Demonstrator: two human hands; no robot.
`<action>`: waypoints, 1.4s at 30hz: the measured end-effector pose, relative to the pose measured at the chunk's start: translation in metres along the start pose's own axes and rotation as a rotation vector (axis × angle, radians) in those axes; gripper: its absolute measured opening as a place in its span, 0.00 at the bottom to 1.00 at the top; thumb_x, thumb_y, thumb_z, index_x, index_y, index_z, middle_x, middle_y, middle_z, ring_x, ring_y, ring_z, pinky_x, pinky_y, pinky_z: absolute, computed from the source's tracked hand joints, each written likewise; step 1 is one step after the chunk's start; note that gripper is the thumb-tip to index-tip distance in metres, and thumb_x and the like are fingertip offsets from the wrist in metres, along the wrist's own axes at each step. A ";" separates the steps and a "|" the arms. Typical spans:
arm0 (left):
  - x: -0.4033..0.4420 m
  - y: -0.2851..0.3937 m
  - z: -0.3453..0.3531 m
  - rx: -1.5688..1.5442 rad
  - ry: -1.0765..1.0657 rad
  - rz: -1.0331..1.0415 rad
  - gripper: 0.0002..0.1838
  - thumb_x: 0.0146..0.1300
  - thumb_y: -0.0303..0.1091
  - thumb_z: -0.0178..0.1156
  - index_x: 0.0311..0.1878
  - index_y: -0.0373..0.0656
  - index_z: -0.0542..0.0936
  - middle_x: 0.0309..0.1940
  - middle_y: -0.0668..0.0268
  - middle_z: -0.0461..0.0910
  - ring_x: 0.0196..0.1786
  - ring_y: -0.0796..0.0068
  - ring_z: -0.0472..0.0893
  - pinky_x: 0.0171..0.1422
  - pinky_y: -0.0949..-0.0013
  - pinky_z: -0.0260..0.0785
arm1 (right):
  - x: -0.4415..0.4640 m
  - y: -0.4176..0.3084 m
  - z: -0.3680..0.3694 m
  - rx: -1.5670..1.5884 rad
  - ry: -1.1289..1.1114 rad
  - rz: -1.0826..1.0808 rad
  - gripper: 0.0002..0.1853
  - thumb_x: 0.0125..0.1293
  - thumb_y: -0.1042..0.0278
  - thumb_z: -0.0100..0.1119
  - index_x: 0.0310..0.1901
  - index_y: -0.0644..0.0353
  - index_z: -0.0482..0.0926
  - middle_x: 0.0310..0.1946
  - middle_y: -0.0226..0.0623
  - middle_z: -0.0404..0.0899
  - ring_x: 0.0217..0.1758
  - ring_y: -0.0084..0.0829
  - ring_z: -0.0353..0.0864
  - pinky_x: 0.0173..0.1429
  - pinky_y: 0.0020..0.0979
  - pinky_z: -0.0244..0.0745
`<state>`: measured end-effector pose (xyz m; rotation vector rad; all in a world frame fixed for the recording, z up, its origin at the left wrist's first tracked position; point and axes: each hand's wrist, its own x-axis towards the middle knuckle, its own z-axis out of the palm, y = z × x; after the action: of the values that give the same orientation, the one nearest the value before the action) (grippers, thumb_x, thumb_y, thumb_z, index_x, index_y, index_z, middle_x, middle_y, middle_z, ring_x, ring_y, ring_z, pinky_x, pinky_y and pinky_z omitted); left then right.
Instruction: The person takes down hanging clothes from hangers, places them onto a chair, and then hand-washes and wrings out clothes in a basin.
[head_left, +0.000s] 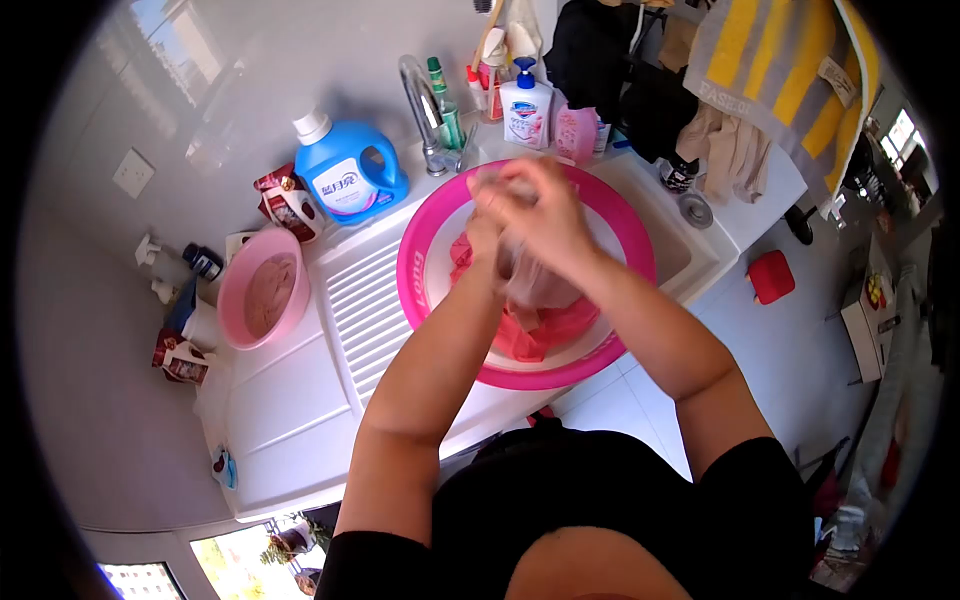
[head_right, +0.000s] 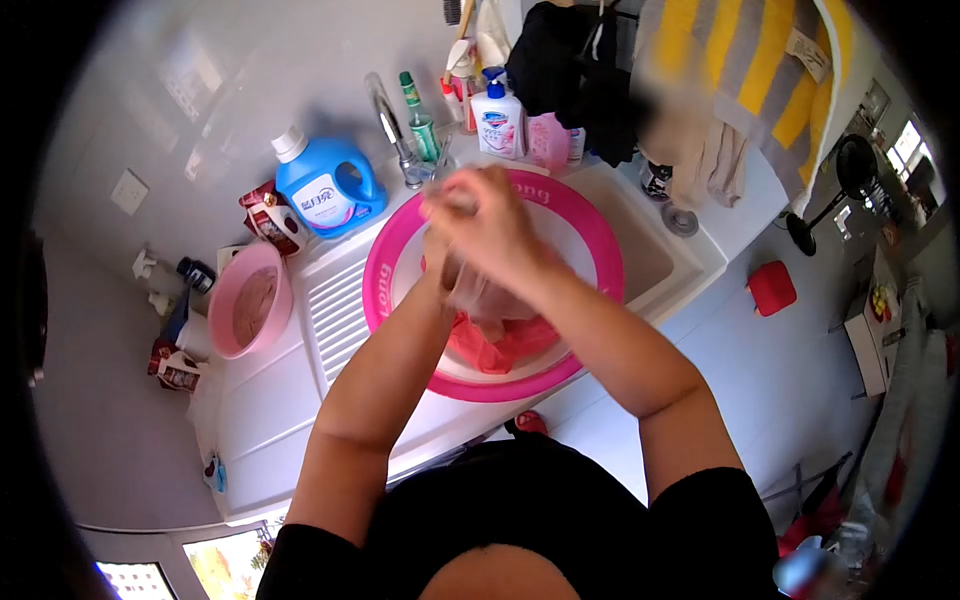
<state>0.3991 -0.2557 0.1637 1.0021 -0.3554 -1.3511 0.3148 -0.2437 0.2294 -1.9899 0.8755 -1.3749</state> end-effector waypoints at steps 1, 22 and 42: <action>0.002 -0.007 0.000 -0.013 0.042 -0.029 0.28 0.64 0.55 0.44 0.50 0.37 0.70 0.44 0.56 0.73 0.47 0.65 0.72 0.48 0.63 0.66 | -0.011 -0.001 0.004 0.031 -0.055 -0.100 0.15 0.51 0.56 0.66 0.33 0.58 0.77 0.37 0.41 0.70 0.44 0.42 0.73 0.46 0.38 0.71; -0.039 0.047 -0.005 -0.173 -0.179 -0.164 0.49 0.52 0.77 0.38 0.62 0.42 0.65 0.58 0.54 0.69 0.61 0.54 0.67 0.65 0.47 0.58 | 0.022 0.099 -0.052 0.444 -0.543 0.666 0.45 0.58 0.34 0.52 0.68 0.58 0.53 0.67 0.38 0.52 0.68 0.34 0.53 0.68 0.33 0.53; -0.055 0.066 -0.033 0.946 -0.513 0.471 0.46 0.52 0.51 0.67 0.67 0.40 0.54 0.63 0.54 0.58 0.67 0.60 0.57 0.68 0.60 0.51 | 0.007 0.040 -0.116 0.316 -0.693 0.289 0.16 0.65 0.60 0.52 0.48 0.60 0.78 0.38 0.31 0.79 0.42 0.22 0.75 0.50 0.24 0.68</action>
<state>0.4525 -0.1993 0.2133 1.1919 -1.6196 -0.9616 0.1987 -0.2843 0.2402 -1.8088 0.5456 -0.5469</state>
